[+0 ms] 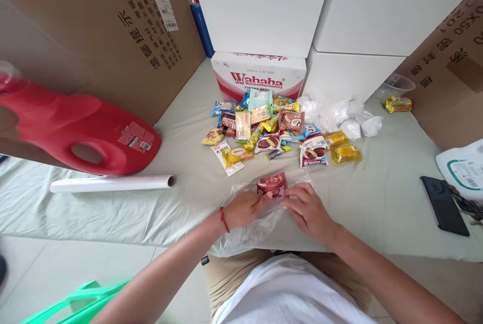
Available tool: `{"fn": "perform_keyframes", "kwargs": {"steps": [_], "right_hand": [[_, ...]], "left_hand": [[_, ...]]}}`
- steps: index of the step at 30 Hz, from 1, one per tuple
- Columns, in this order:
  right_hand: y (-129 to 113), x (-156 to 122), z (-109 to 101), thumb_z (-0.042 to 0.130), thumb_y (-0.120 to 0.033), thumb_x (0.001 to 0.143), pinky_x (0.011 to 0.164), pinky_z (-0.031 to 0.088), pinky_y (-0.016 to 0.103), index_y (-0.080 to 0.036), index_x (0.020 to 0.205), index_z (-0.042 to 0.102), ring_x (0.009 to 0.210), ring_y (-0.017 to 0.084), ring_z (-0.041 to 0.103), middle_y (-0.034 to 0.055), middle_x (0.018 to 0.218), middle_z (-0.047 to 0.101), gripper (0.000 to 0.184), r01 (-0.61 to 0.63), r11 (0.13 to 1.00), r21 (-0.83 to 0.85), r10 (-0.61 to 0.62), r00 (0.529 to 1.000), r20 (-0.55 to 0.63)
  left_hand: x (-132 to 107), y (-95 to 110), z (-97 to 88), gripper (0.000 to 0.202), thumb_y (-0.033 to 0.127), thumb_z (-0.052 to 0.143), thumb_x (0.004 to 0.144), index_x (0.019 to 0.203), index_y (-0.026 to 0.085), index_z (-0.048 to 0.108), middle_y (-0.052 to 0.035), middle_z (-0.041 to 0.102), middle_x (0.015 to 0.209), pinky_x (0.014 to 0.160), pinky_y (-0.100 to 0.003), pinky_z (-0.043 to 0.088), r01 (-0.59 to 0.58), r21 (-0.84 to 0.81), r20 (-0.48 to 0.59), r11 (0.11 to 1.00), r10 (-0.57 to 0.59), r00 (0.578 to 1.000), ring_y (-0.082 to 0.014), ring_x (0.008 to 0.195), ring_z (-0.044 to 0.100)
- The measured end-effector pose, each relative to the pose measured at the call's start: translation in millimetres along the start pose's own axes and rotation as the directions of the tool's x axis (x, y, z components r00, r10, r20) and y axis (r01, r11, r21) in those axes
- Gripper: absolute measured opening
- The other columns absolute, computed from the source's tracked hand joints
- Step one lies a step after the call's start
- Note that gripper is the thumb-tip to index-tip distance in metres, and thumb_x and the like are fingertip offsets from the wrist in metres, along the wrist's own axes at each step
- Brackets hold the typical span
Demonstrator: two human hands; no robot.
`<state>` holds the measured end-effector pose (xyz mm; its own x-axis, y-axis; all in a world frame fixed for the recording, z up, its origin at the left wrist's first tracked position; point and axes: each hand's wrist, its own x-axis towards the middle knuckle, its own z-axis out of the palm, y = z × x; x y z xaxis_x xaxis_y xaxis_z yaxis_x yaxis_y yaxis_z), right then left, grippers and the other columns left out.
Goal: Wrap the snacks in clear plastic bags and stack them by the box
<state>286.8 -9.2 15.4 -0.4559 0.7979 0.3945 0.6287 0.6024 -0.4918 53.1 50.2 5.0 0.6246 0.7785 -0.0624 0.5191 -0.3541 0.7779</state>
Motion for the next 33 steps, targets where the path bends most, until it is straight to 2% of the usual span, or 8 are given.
{"fn": "perform_keyframes", "kwargs": {"steps": [6, 8, 11, 14, 19, 23, 29, 33], "right_hand": [[34, 62, 15, 0.046, -0.026, 0.106, 0.085, 0.044, 0.037, -0.019, 0.104, 0.068, 0.095, 0.022, 0.054, 0.0084, 0.101, 0.068, 0.023, 0.007, 1.0, -0.004, -0.006, 0.976, 0.216], [42, 69, 31, 0.049, -0.027, 0.105, 0.081, 0.041, 0.036, -0.019, 0.101, 0.07, 0.091, 0.023, 0.05, 0.0084, 0.095, 0.065, 0.023, -0.033, 0.992, -0.122, 0.061, 0.97, 0.233], [45, 70, 47, 0.049, -0.026, 0.105, 0.081, 0.038, 0.036, -0.018, 0.102, 0.07, 0.091, 0.023, 0.048, 0.0088, 0.094, 0.063, 0.023, -0.055, 0.977, -0.204, 0.102, 0.969, 0.227], [44, 68, 51, 0.049, -0.025, 0.105, 0.081, 0.038, 0.036, -0.019, 0.103, 0.07, 0.092, 0.024, 0.047, 0.0086, 0.094, 0.062, 0.022, -0.081, 0.977, -0.198, 0.123, 0.97, 0.209], [45, 63, 53, 0.049, -0.025, 0.105, 0.082, 0.039, 0.036, -0.019, 0.102, 0.07, 0.091, 0.024, 0.048, 0.0083, 0.093, 0.062, 0.023, -0.113, 0.983, -0.147, 0.136, 0.978, 0.158], [46, 60, 54, 0.047, -0.026, 0.106, 0.083, 0.04, 0.037, -0.019, 0.102, 0.071, 0.091, 0.024, 0.048, 0.0087, 0.095, 0.064, 0.025, -0.11, 0.985, -0.13, 0.129, 0.981, 0.143], [45, 58, 53, 0.047, -0.026, 0.106, 0.081, 0.04, 0.036, -0.02, 0.1, 0.072, 0.088, 0.023, 0.048, 0.0083, 0.091, 0.063, 0.027, -0.107, 0.987, -0.117, 0.124, 0.981, 0.151], [42, 58, 54, 0.05, -0.025, 0.105, 0.08, 0.039, 0.036, -0.02, 0.099, 0.072, 0.09, 0.024, 0.049, 0.0082, 0.093, 0.064, 0.023, -0.105, 0.982, -0.155, 0.127, 0.982, 0.141]], "left_hand": [[9, 5, -20.1, 0.088, 0.069, 0.004, 0.099, 0.094, 0.021, 0.077, -0.0019, 0.052, 0.047, 0.052, -0.033, 0.039, 0.319, -0.367, 0.371, 0.874, -0.177, 0.912, -0.0173, 0.043, 0.042], [0, 4, -28.4, 0.08, 0.068, 0.012, 0.1, 0.105, 0.019, 0.075, -0.0033, 0.06, 0.052, 0.05, -0.032, 0.037, 0.33, -0.422, 0.296, 0.845, -0.216, 0.931, -0.0162, 0.043, 0.038], [-30, -1, -34.1, 0.057, 0.058, 0.031, 0.102, 0.123, 0.019, 0.066, -0.0044, 0.069, 0.069, 0.057, -0.032, 0.044, 0.216, -0.363, -0.095, 0.906, -0.267, 0.959, -0.0168, 0.054, 0.05], [-67, -7, -21.6, 0.048, 0.04, 0.055, 0.093, 0.138, 0.022, 0.053, -0.0109, 0.071, 0.107, 0.084, -0.041, 0.054, -0.037, -0.008, -0.409, 0.999, 0.031, 0.912, -0.0247, 0.093, 0.066], [-83, -11, 19.8, 0.065, 0.028, 0.065, 0.088, 0.149, 0.027, 0.044, -0.0158, 0.057, 0.147, 0.122, -0.067, 0.019, -0.169, 0.452, -0.326, 0.876, 0.339, 0.883, -0.0361, 0.145, 0.044], [-65, -17, 19.4, 0.018, 0.026, 0.055, 0.097, 0.108, 0.03, 0.069, -0.0027, 0.076, 0.113, 0.126, -0.063, 0.011, -0.074, 0.392, -0.418, 0.917, 0.249, 0.874, -0.028, 0.136, 0.055], [-46, -50, -15.7, 0.025, 0.04, 0.057, 0.09, 0.074, 0.022, 0.065, -0.01, 0.069, 0.092, 0.096, -0.052, 0.051, 0.439, -0.008, -0.704, 0.898, -0.317, 0.636, -0.0312, 0.105, 0.062], [-37, -50, -8.6, 0.031, 0.045, 0.057, 0.091, 0.098, 0.018, 0.07, -0.021, 0.061, 0.122, 0.105, -0.067, 0.04, 0.584, 0.041, -0.78, 0.811, -0.34, 0.525, -0.0434, 0.13, 0.047]]}}
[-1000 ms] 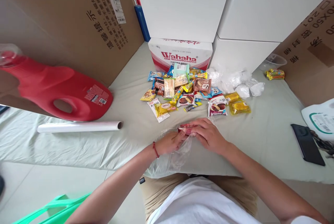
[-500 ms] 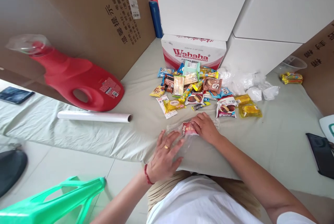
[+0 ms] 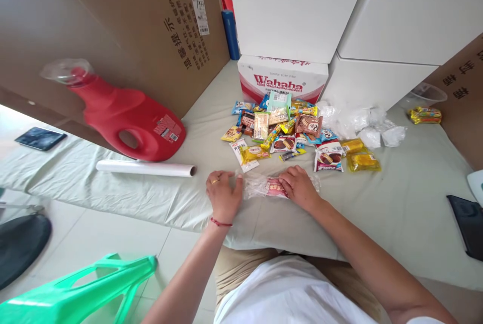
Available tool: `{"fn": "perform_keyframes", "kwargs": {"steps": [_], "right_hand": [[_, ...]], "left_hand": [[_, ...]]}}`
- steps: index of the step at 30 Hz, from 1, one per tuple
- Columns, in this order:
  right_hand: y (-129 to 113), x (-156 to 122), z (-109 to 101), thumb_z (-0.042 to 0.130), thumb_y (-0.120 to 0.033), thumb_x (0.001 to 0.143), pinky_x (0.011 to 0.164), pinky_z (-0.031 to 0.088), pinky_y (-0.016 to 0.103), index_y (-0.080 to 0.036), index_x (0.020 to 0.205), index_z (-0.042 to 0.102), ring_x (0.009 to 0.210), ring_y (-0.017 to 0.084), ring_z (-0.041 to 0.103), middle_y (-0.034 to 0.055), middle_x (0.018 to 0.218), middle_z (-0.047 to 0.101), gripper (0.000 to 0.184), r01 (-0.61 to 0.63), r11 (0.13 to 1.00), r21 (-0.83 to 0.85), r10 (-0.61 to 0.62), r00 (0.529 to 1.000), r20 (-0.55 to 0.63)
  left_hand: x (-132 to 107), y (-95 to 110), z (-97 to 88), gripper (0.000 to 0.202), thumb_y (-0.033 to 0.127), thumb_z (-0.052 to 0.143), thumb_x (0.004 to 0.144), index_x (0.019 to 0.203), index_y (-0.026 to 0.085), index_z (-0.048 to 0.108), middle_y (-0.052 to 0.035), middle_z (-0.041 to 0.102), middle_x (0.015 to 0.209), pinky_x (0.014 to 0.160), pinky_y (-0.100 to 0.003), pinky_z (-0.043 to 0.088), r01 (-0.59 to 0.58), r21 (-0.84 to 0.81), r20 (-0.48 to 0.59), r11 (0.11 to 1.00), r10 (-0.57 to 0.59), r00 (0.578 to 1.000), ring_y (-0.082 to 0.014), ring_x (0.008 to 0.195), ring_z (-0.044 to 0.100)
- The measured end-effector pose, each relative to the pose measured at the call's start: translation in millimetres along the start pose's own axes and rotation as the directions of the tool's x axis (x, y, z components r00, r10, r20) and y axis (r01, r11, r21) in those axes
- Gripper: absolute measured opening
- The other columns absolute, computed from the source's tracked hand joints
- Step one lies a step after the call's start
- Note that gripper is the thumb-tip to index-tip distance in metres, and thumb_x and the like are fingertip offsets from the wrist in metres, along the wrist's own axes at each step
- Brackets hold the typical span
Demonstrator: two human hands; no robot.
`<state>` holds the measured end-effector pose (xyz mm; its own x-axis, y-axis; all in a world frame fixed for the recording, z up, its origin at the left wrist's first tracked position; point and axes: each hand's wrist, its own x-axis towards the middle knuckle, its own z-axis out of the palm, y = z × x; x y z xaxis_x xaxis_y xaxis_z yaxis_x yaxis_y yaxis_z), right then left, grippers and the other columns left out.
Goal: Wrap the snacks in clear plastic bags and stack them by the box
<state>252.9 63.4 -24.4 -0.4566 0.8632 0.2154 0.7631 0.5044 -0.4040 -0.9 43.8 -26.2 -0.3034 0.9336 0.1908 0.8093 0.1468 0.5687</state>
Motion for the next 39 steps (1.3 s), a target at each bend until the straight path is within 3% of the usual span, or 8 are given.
{"fn": "perform_keyframes", "kwargs": {"steps": [5, 11, 16, 22, 26, 28, 34, 39], "right_hand": [[3, -2, -3, 0.05, -0.026, 0.105, 0.084, 0.042, 0.036, -0.02, 0.1, 0.072, 0.092, 0.024, 0.053, 0.0079, 0.093, 0.066, 0.023, -0.019, 0.996, 0.084, 0.019, 1.0, 0.002], [21, -2, -11, 0.054, -0.019, 0.1, 0.08, 0.048, 0.032, -0.02, 0.1, 0.071, 0.088, 0.021, 0.06, 0.0059, 0.092, 0.066, 0.017, -0.175, 0.966, 0.193, 0.169, 0.985, 0.045], [10, -11, -24, 0.05, -0.007, 0.093, 0.09, 0.048, 0.039, -0.02, 0.121, 0.07, 0.104, 0.026, 0.055, 0.0122, 0.116, 0.063, 0.037, 0.023, 0.999, 0.038, -0.02, 0.995, -0.093], [-10, -20, -23, 0.054, -0.014, 0.1, 0.091, 0.048, 0.041, -0.024, 0.131, 0.068, 0.099, 0.023, 0.054, 0.0107, 0.123, 0.067, 0.035, 0.267, 0.96, 0.086, -0.276, 0.954, 0.118], [-8, -17, -12, 0.053, -0.016, 0.101, 0.087, 0.051, 0.041, -0.027, 0.122, 0.073, 0.096, 0.024, 0.056, 0.0094, 0.12, 0.07, 0.031, 0.239, 0.958, 0.158, -0.251, 0.966, 0.062], [-3, -18, -12, 0.052, -0.015, 0.101, 0.086, 0.053, 0.041, -0.028, 0.119, 0.074, 0.097, 0.024, 0.059, 0.0084, 0.118, 0.071, 0.032, 0.231, 0.943, 0.241, -0.241, 0.971, 0.012], [23, -45, -28, 0.054, -0.02, 0.097, 0.107, 0.047, 0.05, -0.026, 0.139, 0.061, 0.125, 0.029, 0.054, 0.011, 0.136, 0.062, 0.043, -0.031, 0.975, 0.221, 0.069, 0.984, -0.163], [28, -60, -30, 0.07, -0.029, 0.086, 0.095, 0.049, 0.05, -0.017, 0.119, 0.071, 0.107, 0.035, 0.053, 0.0148, 0.104, 0.067, 0.035, -0.357, 0.934, -0.013, 0.357, 0.934, -0.015]], "left_hand": [[-23, 24, 16.2, 0.024, 0.042, 0.067, 0.087, 0.097, 0.02, 0.066, -0.0189, 0.05, 0.149, 0.118, -0.072, 0.022, -0.184, 0.061, 0.075, 0.981, 0.18, 0.981, -0.0457, 0.152, 0.022], [-21, 24, 22.0, 0.017, 0.034, 0.061, 0.089, 0.079, 0.021, 0.058, -0.0134, 0.066, 0.115, 0.099, -0.052, 0.048, -0.223, -0.017, 0.143, 0.975, 0.223, 0.964, -0.0338, 0.118, 0.058], [-19, 23, 19.1, 0.016, 0.03, 0.057, 0.085, 0.074, 0.024, 0.048, -0.0033, 0.058, 0.075, 0.073, -0.035, 0.046, -0.152, -0.122, 0.156, 0.981, 0.17, 0.973, -0.0235, 0.077, 0.059], [-8, 41, 15.3, 0.02, 0.03, 0.06, 0.076, 0.066, 0.023, 0.044, 0.0037, 0.048, 0.061, 0.061, -0.028, 0.036, 0.062, -0.282, 0.246, 0.957, 0.01, 0.969, -0.0162, 0.061, 0.048], [-6, 67, 14.9, 0.026, 0.043, 0.056, 0.084, 0.078, 0.02, 0.065, 0.002, 0.06, 0.062, 0.06, -0.029, 0.044, 0.318, -0.554, 0.539, 0.769, 0.04, 0.842, -0.0166, 0.059, 0.056], [-10, 77, 16.0, 0.034, 0.041, 0.049, 0.09, 0.09, 0.018, 0.074, -0.0024, 0.071, 0.073, 0.07, -0.031, 0.05, 0.298, -0.569, 0.565, 0.766, 0.102, 0.819, -0.019, 0.069, 0.064], [-28, 80, 25.9, 0.024, 0.029, 0.063, 0.088, 0.106, 0.028, 0.079, -0.0063, 0.073, 0.1, 0.093, -0.04, 0.048, -0.138, -0.275, 0.392, 0.951, 0.242, 0.887, -0.0251, 0.098, 0.062], [-37, 86, 33.3, 0.057, 0.042, 0.086, 0.069, 0.117, 0.016, 0.069, -0.0174, 0.058, 0.129, 0.099, -0.052, 0.046, 0.005, -0.007, 0.289, 1.0, -0.002, 0.957, -0.0379, 0.12, 0.051]]}}
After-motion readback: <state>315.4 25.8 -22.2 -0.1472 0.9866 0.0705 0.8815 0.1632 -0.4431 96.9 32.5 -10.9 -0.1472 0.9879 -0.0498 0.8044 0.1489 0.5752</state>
